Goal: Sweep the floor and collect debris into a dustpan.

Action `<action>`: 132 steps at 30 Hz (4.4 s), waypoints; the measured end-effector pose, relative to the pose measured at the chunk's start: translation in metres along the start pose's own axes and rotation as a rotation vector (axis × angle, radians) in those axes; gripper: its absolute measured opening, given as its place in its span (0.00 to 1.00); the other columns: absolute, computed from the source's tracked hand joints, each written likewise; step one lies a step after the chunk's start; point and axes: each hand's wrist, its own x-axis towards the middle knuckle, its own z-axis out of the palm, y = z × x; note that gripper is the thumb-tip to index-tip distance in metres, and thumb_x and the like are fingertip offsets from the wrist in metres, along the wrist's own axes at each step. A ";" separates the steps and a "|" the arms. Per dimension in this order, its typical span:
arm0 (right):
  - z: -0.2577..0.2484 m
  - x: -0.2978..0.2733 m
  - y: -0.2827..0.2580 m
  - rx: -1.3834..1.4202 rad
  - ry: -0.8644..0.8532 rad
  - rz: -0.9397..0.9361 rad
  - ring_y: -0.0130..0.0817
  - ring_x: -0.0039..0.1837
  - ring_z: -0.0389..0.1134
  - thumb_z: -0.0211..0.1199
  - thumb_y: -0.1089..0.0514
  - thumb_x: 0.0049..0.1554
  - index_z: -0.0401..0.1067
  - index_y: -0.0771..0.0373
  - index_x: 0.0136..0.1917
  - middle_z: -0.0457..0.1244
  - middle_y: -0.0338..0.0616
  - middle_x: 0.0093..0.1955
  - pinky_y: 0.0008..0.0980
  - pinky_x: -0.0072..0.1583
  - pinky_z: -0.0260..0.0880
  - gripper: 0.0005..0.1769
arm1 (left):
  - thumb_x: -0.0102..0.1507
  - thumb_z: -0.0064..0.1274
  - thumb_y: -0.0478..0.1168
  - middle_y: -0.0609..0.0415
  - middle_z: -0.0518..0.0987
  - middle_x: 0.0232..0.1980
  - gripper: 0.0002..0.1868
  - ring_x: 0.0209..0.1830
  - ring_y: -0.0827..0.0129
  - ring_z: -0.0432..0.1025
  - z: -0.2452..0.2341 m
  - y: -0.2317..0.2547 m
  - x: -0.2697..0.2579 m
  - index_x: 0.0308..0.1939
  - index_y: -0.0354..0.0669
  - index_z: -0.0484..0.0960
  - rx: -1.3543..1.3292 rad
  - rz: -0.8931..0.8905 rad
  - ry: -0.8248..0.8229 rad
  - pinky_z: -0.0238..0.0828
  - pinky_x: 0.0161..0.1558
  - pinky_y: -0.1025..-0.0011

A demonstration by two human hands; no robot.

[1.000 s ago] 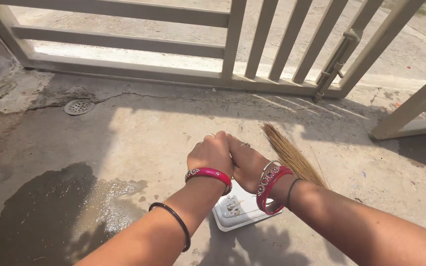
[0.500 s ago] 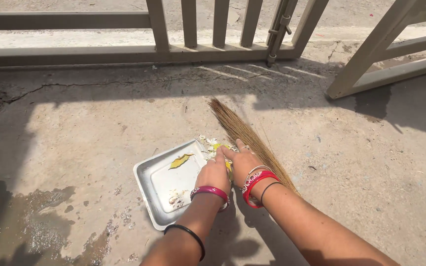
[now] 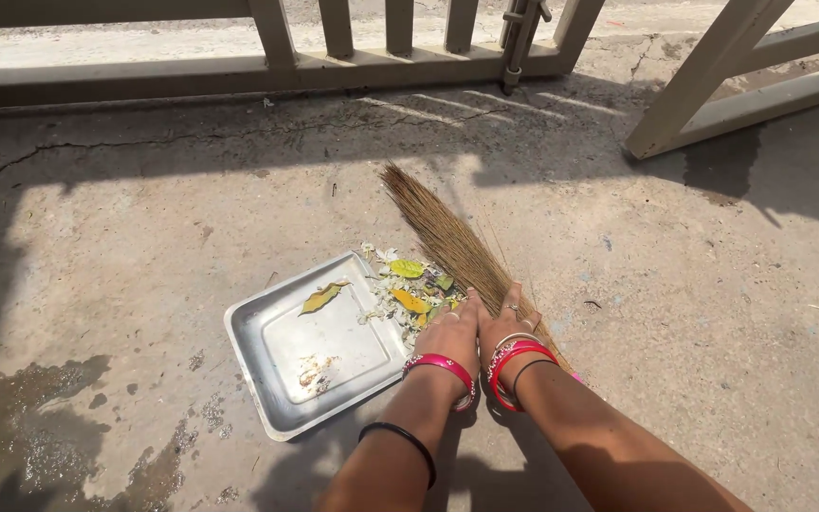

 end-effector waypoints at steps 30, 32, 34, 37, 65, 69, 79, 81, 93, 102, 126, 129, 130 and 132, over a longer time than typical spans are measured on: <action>-0.023 0.002 0.017 0.193 0.185 -0.047 0.71 0.73 0.56 0.64 0.54 0.59 0.26 0.25 0.83 0.37 0.57 0.83 0.58 0.70 0.65 0.58 | 0.63 0.52 0.51 0.34 0.80 0.54 0.25 0.57 0.40 0.74 0.116 0.060 -0.029 0.60 0.42 0.80 -0.600 -0.286 -0.143 0.70 0.56 0.51; -0.033 -0.021 0.012 0.142 0.295 -0.055 0.67 0.77 0.51 0.65 0.54 0.57 0.28 0.25 0.82 0.34 0.53 0.84 0.60 0.69 0.63 0.57 | 0.64 0.53 0.52 0.32 0.78 0.56 0.33 0.58 0.40 0.73 0.077 0.066 -0.035 0.67 0.40 0.65 -0.656 -0.369 -0.154 0.71 0.58 0.52; -0.044 -0.041 0.008 0.090 0.408 -0.066 0.63 0.81 0.46 0.66 0.53 0.55 0.30 0.26 0.80 0.32 0.48 0.85 0.62 0.68 0.62 0.56 | 0.64 0.54 0.53 0.30 0.77 0.57 0.43 0.60 0.39 0.73 0.051 0.072 -0.040 0.75 0.39 0.51 -0.713 -0.453 -0.158 0.71 0.60 0.54; -0.045 -0.039 0.010 0.162 0.272 0.092 0.64 0.85 0.36 0.69 0.41 0.57 0.24 0.34 0.84 0.22 0.54 0.86 0.64 0.71 0.56 0.62 | 0.64 0.54 0.56 0.31 0.78 0.58 0.43 0.61 0.42 0.72 0.038 0.077 -0.040 0.75 0.46 0.49 -0.827 -0.474 -0.081 0.70 0.61 0.56; 0.025 0.023 0.107 0.178 0.256 -0.123 0.57 0.65 0.69 0.62 0.42 0.57 0.36 0.32 0.84 0.67 0.61 0.62 0.51 0.66 0.67 0.50 | 0.63 0.55 0.44 0.48 0.76 0.63 0.34 0.67 0.51 0.67 -0.034 0.004 -0.025 0.74 0.63 0.65 -0.162 -0.202 0.069 0.58 0.69 0.52; 0.017 0.021 0.096 0.093 0.215 -0.134 0.57 0.65 0.68 0.62 0.41 0.58 0.36 0.30 0.84 0.67 0.62 0.60 0.50 0.67 0.68 0.50 | 0.64 0.55 0.46 0.55 0.70 0.70 0.35 0.73 0.54 0.60 -0.037 -0.019 -0.022 0.74 0.71 0.62 -0.066 -0.290 0.024 0.47 0.73 0.43; 0.001 0.045 0.105 0.021 0.241 -0.217 0.57 0.65 0.68 0.62 0.42 0.58 0.35 0.31 0.84 0.67 0.61 0.61 0.50 0.68 0.67 0.51 | 0.65 0.52 0.43 0.52 0.64 0.74 0.29 0.80 0.48 0.46 -0.063 -0.057 -0.041 0.70 0.70 0.69 0.195 -0.410 -0.088 0.26 0.75 0.34; -0.015 0.045 0.110 -0.012 0.245 -0.261 0.54 0.66 0.68 0.60 0.41 0.58 0.36 0.26 0.84 0.66 0.55 0.64 0.50 0.68 0.68 0.49 | 0.68 0.48 0.40 0.49 0.66 0.74 0.22 0.82 0.47 0.45 -0.071 -0.070 -0.048 0.66 0.65 0.76 0.302 -0.506 -0.099 0.21 0.75 0.31; -0.032 0.060 0.098 -0.115 0.281 -0.176 0.50 0.68 0.68 0.61 0.44 0.59 0.34 0.23 0.85 0.64 0.51 0.68 0.48 0.68 0.69 0.51 | 0.68 0.48 0.43 0.37 0.46 0.80 0.34 0.78 0.45 0.49 -0.080 -0.143 -0.068 0.78 0.57 0.56 0.055 -0.965 0.368 0.51 0.68 0.45; -0.034 0.066 0.076 -0.074 0.269 -0.148 0.51 0.69 0.66 0.62 0.48 0.60 0.34 0.26 0.83 0.62 0.50 0.70 0.49 0.68 0.68 0.50 | 0.71 0.43 0.41 0.38 0.75 0.64 0.42 0.61 0.48 0.74 -0.082 -0.188 -0.076 0.83 0.46 0.36 0.016 -1.124 0.151 0.75 0.54 0.54; 0.005 0.029 0.152 -0.002 0.127 -0.242 0.38 0.74 0.62 0.65 0.49 0.56 0.38 0.17 0.78 0.57 0.32 0.76 0.40 0.76 0.61 0.50 | 0.77 0.31 0.48 0.38 0.86 0.43 0.24 0.47 0.55 0.81 -0.122 -0.180 -0.085 0.57 0.32 0.76 -0.174 -1.256 0.405 0.74 0.54 0.61; -0.001 0.007 0.161 -0.071 0.051 -0.163 0.35 0.75 0.64 0.63 0.45 0.58 0.36 0.17 0.80 0.59 0.30 0.75 0.37 0.76 0.64 0.49 | 0.77 0.25 0.53 0.38 0.86 0.41 0.30 0.44 0.53 0.81 -0.088 -0.220 -0.080 0.62 0.34 0.77 -0.160 -1.230 0.485 0.76 0.51 0.60; 0.020 0.015 0.179 -0.073 0.052 -0.162 0.35 0.75 0.64 0.63 0.45 0.58 0.36 0.17 0.80 0.59 0.30 0.75 0.37 0.76 0.64 0.49 | 0.77 0.25 0.53 0.38 0.86 0.41 0.30 0.44 0.53 0.81 -0.091 -0.212 -0.081 0.62 0.34 0.77 -0.162 -1.230 0.484 0.76 0.51 0.60; 0.058 0.033 0.215 0.038 0.128 -0.160 0.42 0.74 0.62 0.66 0.50 0.55 0.28 0.21 0.79 0.57 0.42 0.75 0.43 0.74 0.63 0.56 | 0.75 0.23 0.53 0.39 0.86 0.40 0.30 0.44 0.52 0.82 -0.097 -0.198 -0.081 0.58 0.37 0.78 -0.019 -1.152 0.436 0.78 0.49 0.58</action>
